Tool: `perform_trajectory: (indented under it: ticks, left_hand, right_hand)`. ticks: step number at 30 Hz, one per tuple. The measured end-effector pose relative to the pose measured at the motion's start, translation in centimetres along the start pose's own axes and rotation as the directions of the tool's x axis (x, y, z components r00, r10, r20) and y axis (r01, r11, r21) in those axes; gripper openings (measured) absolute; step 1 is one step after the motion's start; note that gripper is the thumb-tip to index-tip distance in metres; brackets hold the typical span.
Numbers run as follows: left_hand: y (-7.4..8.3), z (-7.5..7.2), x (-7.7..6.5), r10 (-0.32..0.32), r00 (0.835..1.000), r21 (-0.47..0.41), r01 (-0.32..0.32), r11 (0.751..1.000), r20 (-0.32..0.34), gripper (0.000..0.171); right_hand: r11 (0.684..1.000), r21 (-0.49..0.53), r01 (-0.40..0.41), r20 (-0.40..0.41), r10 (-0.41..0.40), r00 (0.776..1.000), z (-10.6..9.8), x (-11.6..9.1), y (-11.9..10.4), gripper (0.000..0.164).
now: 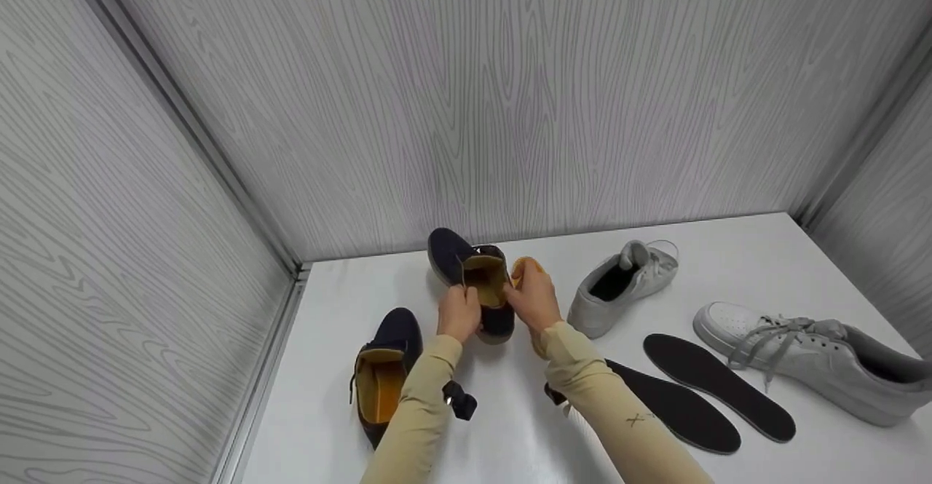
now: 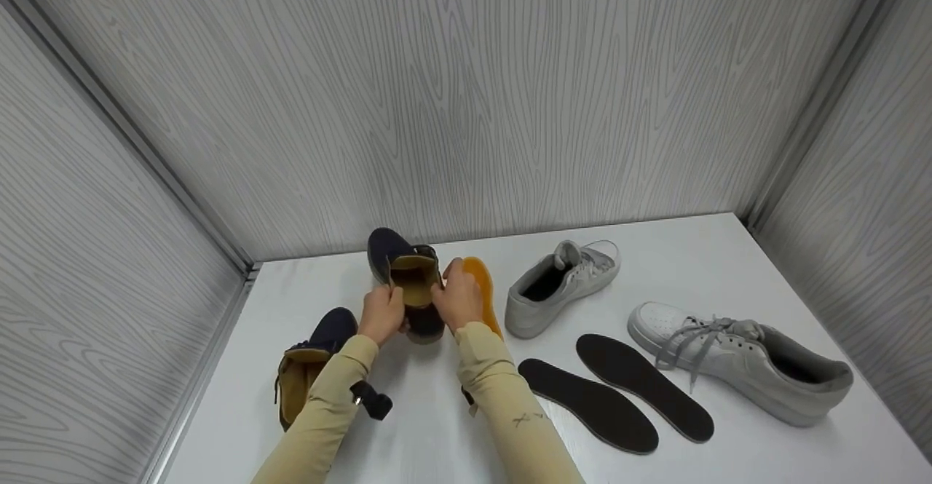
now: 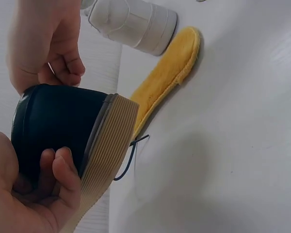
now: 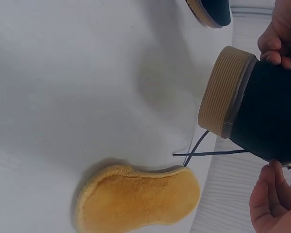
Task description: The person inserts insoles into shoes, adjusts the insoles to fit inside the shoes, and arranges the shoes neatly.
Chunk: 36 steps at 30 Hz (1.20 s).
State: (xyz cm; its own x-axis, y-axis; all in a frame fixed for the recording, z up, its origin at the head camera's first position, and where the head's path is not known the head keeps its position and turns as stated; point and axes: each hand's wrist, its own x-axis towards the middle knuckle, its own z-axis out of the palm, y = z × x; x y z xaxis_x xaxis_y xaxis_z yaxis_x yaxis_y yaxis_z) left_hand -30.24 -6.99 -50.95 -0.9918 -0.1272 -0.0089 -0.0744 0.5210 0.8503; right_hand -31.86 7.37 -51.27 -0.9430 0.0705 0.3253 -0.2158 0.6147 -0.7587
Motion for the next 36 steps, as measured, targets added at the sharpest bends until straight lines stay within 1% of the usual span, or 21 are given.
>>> perform_trajectory:
  ticks: [3,10,12,15,18,20,22,28,31,36]
  left_hand:
    - [0.2,0.1,-0.3,-0.001,1.000,-0.018,0.002,1.000,0.011,0.027]
    - [0.9,0.1,-0.6,0.020,0.999,-0.049,-0.017,0.999,0.043,0.027]
    - [0.9,0.1,-0.6,0.031,0.999,-0.048,-0.029,0.998,0.045,0.027]
    - [0.8,0.1,-0.7,0.051,0.998,-0.040,-0.050,0.998,0.040,0.027]
    - [0.7,0.2,-0.8,0.073,0.996,-0.039,-0.072,0.997,0.041,0.029]
    - [0.8,0.3,-0.9,0.083,0.995,-0.045,-0.080,0.996,0.049,0.029]
    - [0.8,0.4,-1.0,0.093,0.994,-0.057,-0.090,0.994,0.053,0.029]
    - [1.1,0.4,-1.2,0.118,0.992,-0.080,-0.114,0.990,0.052,0.030]
    - [1.2,0.3,-1.4,0.123,0.992,-0.085,-0.120,0.989,0.037,0.030]
    - [1.3,0.1,-1.6,0.156,0.988,-0.088,-0.155,0.984,0.003,0.031]
  right_hand:
    - [0.999,-0.014,-0.051,0.045,0.051,0.998,-0.4,0.1,0.2,0.021]
    - [0.986,-0.109,-0.128,0.125,0.142,0.982,-1.3,0.5,0.5,0.021]
    - [0.980,-0.132,-0.148,0.164,0.169,0.972,-1.5,0.7,0.6,0.022]
    - [0.976,-0.130,-0.172,0.253,0.200,0.947,-1.8,0.9,0.8,0.024]
    - [0.983,-0.084,-0.166,0.336,0.184,0.924,-2.1,1.0,1.0,0.023]
    - [0.986,-0.045,-0.161,0.368,0.166,0.915,-2.3,1.0,1.1,0.021]
    - [0.989,-0.018,-0.145,0.374,0.141,0.917,-2.5,1.0,1.1,0.019]
    - [0.993,0.037,-0.111,0.353,0.091,0.931,-3.0,0.7,1.1,0.016]
    - [0.994,0.058,-0.096,0.360,0.069,0.931,-3.3,0.4,1.0,0.015]
    - [0.990,0.110,-0.084,0.353,0.040,0.935,-3.6,0.1,0.7,0.015]
